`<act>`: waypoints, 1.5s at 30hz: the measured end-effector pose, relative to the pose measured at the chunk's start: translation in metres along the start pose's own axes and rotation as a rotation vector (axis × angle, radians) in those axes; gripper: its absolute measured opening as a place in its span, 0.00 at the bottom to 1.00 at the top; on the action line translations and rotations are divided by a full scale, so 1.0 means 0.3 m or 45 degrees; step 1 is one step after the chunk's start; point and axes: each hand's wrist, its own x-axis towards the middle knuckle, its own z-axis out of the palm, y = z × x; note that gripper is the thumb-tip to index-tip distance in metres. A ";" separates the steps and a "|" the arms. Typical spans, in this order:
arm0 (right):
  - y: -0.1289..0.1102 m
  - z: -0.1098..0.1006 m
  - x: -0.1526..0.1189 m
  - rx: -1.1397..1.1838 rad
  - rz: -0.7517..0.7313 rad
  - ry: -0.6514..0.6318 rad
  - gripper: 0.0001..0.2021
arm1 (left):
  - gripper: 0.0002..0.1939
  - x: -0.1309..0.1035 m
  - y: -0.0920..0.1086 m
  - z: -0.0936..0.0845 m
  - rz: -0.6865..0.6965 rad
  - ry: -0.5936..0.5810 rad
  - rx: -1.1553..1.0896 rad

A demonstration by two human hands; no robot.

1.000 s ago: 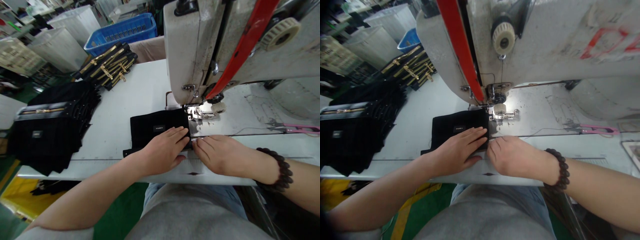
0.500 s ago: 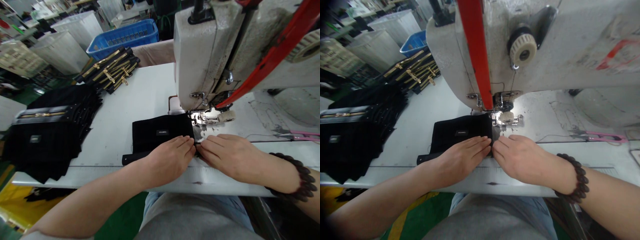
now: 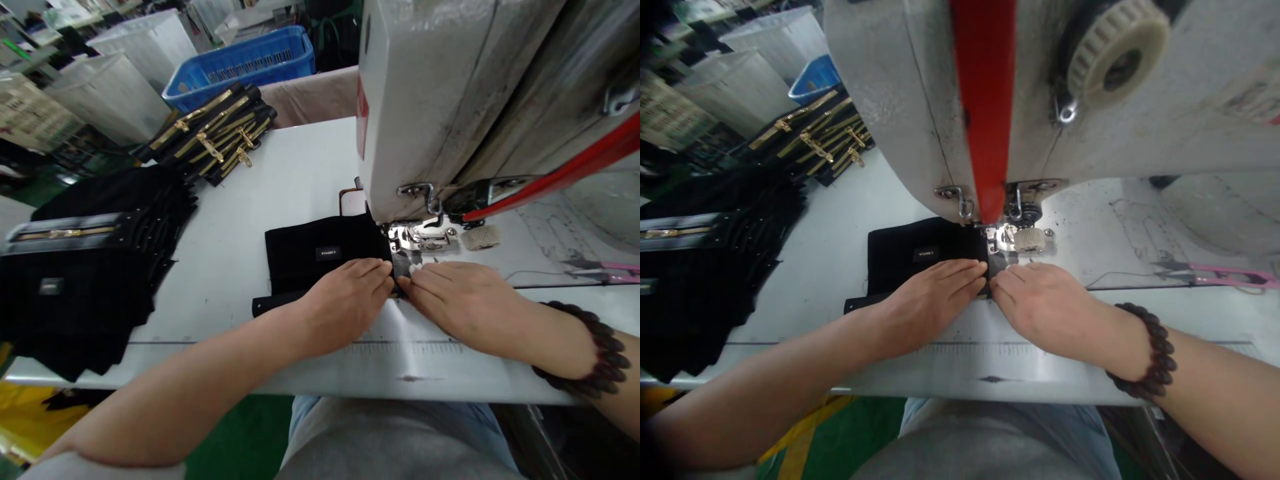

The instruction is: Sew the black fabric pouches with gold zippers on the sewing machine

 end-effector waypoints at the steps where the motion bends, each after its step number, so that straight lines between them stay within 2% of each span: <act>1: 0.005 0.004 0.003 -0.002 0.004 -0.004 0.12 | 0.17 0.003 -0.008 0.004 -0.004 -0.009 -0.007; 8: 0.044 0.039 0.006 0.032 0.120 -0.038 0.12 | 0.17 0.030 -0.058 0.006 -0.040 -0.138 -0.092; 15: 0.077 0.056 0.010 -0.003 0.179 -0.081 0.11 | 0.17 0.044 -0.095 0.025 -0.064 -0.049 -0.223; 19: 0.102 0.041 0.010 -0.028 0.311 0.021 0.17 | 0.19 0.041 -0.136 0.030 -0.203 0.026 -0.591; 23: 0.129 0.061 0.021 0.006 0.483 -0.027 0.27 | 0.22 0.039 -0.202 0.043 -0.453 0.039 -1.248; 25: 0.136 0.066 0.034 0.090 0.491 -0.050 0.26 | 0.22 0.038 -0.229 0.054 -0.525 0.020 -1.527; 27: 0.139 0.050 0.040 0.173 0.457 -0.030 0.23 | 0.23 0.037 -0.240 0.057 -0.546 0.009 -1.610; 28: 0.141 0.034 0.037 0.224 0.412 -0.021 0.20 | 0.22 0.038 -0.237 0.053 -0.527 0.005 -1.557; 30: 0.147 -0.010 0.018 0.357 0.286 -0.067 0.18 | 0.21 0.041 -0.212 0.032 -0.408 -0.018 -1.264; 34: 0.164 -0.074 -0.043 0.518 0.135 -0.319 0.16 | 0.17 0.058 -0.112 -0.028 -0.072 -0.184 -0.291; 36: 0.157 -0.070 -0.053 0.462 0.158 -0.264 0.15 | 0.16 0.068 -0.074 -0.048 0.040 -0.276 0.020; 40: 0.102 -0.016 -0.022 0.106 0.259 0.031 0.16 | 0.15 0.074 -0.063 -0.054 0.106 -0.341 0.133; 45: 0.054 0.026 0.008 0.044 0.194 0.051 0.14 | 0.15 0.052 -0.085 -0.029 0.065 -0.251 0.100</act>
